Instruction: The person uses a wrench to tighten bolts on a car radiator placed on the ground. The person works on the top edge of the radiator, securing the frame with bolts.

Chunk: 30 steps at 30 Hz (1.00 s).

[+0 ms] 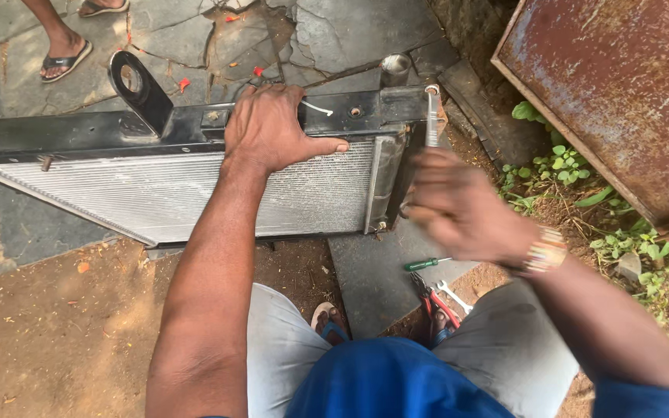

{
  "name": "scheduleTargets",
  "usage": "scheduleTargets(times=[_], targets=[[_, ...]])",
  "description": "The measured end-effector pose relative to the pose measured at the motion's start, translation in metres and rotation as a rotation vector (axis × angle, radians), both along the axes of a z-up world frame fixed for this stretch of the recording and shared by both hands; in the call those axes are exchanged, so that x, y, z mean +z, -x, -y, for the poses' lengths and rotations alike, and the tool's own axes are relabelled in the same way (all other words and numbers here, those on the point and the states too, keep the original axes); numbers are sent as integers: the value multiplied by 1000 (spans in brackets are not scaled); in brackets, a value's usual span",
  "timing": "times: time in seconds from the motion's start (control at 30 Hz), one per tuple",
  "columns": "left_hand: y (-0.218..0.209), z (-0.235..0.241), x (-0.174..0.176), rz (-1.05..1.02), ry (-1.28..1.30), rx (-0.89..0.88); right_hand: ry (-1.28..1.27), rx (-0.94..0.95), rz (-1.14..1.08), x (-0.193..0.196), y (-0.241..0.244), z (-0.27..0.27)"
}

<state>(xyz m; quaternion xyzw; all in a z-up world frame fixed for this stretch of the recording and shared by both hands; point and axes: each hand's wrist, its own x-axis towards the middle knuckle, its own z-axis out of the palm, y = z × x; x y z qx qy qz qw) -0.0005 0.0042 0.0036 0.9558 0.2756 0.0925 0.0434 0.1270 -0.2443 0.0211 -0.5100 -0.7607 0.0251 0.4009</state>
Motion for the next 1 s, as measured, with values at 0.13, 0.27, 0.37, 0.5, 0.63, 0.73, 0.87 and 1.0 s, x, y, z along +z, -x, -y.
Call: scheduleTargets(times=[0.13,0.27,0.37,0.5,0.63,0.73,0.87,1.0], targets=[[4,4,-4,44,-1,-22,-33,-20,-29,-37,-20,21],[10,7,-9,50,12,-23,-18,-47,107,-42,-15,8],[7,9,-2,93,-41,-60,-89,-13,165,-32,-17,2],[8,10,1,44,-12,-18,-118,-181,176,-49,-12,-17],[9,9,-8,-6,2,4,-83,-238,399,-72,15,-46],[4,3,-11,62,-50,-25,-221,-284,347,-49,35,-66],[12,-3,-30,63,-59,-23,-194,-362,268,-26,63,-74],[12,-4,-30,64,-79,-58,-182,-492,244,-21,48,-100]])
